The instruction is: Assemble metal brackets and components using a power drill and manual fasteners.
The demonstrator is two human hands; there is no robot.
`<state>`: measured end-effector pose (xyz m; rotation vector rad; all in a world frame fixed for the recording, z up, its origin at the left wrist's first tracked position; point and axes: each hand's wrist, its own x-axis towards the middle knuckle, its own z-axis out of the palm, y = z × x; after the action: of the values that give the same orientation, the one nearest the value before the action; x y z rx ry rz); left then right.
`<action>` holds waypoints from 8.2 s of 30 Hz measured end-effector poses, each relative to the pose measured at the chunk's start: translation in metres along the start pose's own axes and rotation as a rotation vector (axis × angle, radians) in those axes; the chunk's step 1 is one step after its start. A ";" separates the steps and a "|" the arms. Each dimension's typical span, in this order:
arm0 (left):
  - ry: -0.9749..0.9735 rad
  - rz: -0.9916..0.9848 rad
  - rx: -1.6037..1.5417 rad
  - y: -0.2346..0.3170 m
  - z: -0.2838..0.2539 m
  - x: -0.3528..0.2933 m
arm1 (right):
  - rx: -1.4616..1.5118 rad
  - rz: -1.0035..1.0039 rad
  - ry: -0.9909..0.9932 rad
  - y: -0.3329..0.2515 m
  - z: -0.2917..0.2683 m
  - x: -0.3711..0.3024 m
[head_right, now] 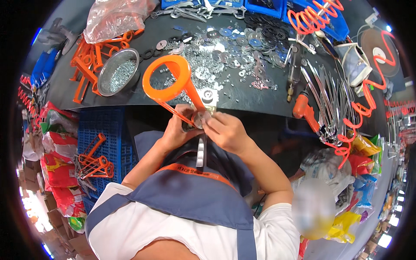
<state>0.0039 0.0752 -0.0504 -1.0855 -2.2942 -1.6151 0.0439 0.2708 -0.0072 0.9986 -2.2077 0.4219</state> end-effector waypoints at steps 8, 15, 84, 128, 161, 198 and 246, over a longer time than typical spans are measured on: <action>-0.202 0.037 -0.001 -0.010 -0.007 0.003 | -0.018 0.034 -0.062 -0.010 -0.007 -0.007; -0.237 0.117 -0.064 -0.015 -0.016 0.015 | 0.017 0.209 -0.225 -0.023 -0.014 0.006; 0.102 -0.822 -1.465 -0.006 -0.104 -0.028 | 1.637 1.246 0.340 -0.059 -0.146 -0.028; 0.045 0.134 0.182 0.045 -0.015 -0.019 | 1.045 1.287 -0.200 -0.043 -0.127 0.011; 0.311 -0.972 -1.219 0.003 -0.029 -0.042 | 0.964 1.295 -0.340 -0.040 -0.163 0.053; 0.091 -0.977 -1.371 0.036 -0.037 -0.049 | 1.440 1.325 -0.069 -0.077 -0.094 -0.002; 0.144 -0.170 0.179 0.026 0.014 -0.002 | 0.765 1.291 -0.796 -0.020 -0.124 0.083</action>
<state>0.0253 0.0907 -0.0376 -0.7285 -2.4332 -1.4530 0.0734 0.2789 0.1396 -0.2352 -3.2986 1.7629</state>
